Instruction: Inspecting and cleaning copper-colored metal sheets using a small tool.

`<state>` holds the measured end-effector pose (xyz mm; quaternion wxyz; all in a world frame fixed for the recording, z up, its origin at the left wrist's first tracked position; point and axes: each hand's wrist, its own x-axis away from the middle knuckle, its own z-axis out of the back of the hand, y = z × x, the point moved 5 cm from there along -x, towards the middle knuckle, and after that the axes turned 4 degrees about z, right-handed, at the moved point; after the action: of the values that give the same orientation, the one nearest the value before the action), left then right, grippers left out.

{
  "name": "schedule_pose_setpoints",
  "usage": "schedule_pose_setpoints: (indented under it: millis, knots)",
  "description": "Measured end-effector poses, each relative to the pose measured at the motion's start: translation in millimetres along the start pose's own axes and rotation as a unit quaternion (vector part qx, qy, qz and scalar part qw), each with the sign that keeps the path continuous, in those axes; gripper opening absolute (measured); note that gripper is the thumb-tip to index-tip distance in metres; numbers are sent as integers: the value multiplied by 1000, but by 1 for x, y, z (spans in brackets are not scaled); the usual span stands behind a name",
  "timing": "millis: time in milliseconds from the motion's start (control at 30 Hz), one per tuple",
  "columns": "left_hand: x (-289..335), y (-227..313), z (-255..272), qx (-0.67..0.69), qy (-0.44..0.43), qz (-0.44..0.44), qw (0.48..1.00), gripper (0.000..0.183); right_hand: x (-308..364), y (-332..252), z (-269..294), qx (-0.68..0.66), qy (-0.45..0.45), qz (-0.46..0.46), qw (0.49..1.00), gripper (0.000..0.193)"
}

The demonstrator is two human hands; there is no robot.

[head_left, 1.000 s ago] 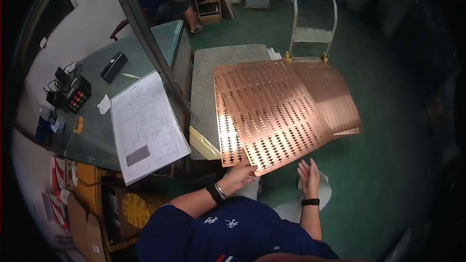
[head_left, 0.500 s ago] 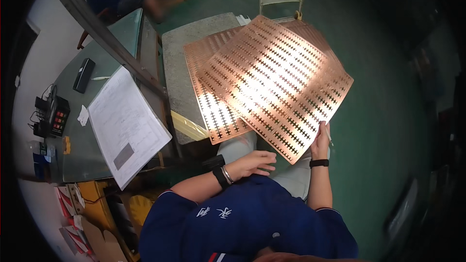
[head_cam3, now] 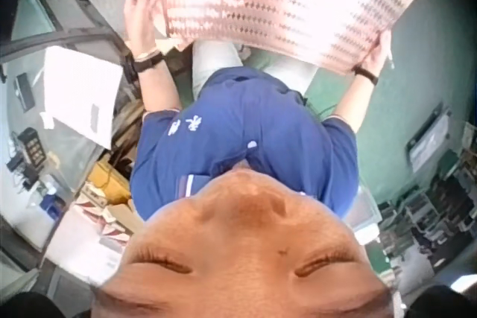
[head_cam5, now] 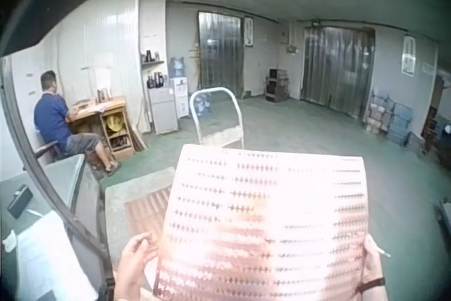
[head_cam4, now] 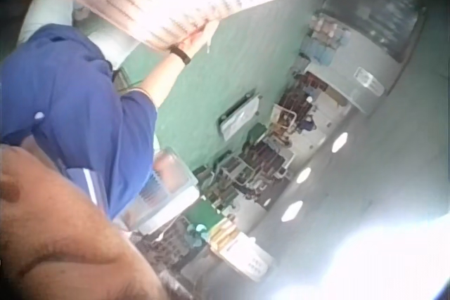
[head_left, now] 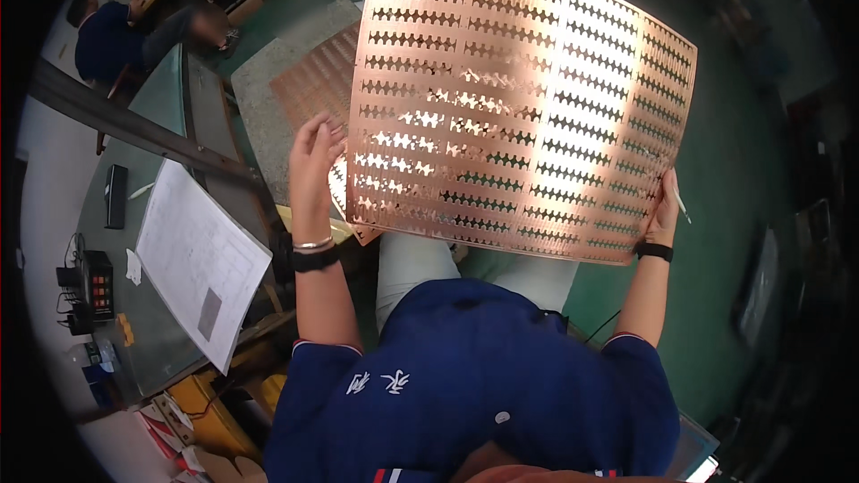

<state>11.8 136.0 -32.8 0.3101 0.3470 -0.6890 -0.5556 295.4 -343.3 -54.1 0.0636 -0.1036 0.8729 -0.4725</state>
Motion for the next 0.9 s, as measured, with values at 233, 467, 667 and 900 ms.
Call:
schedule_pose_setpoints:
  millis: [233,467,667,900]
  knots:
    - [-1,-12,-53,192,-181,159,951,26,2,-16,18,84,50,20,995,40]
    - [7,-9,-63,181,-144,128,964,21,1,-18,10,124,34,0,992,42]
    - [7,-10,-59,153,-145,109,971,16,-5,-16,31,187,69,-4,980,42]
    - [12,-13,-57,152,-138,79,976,12,5,-24,4,167,-2,-1,986,41]
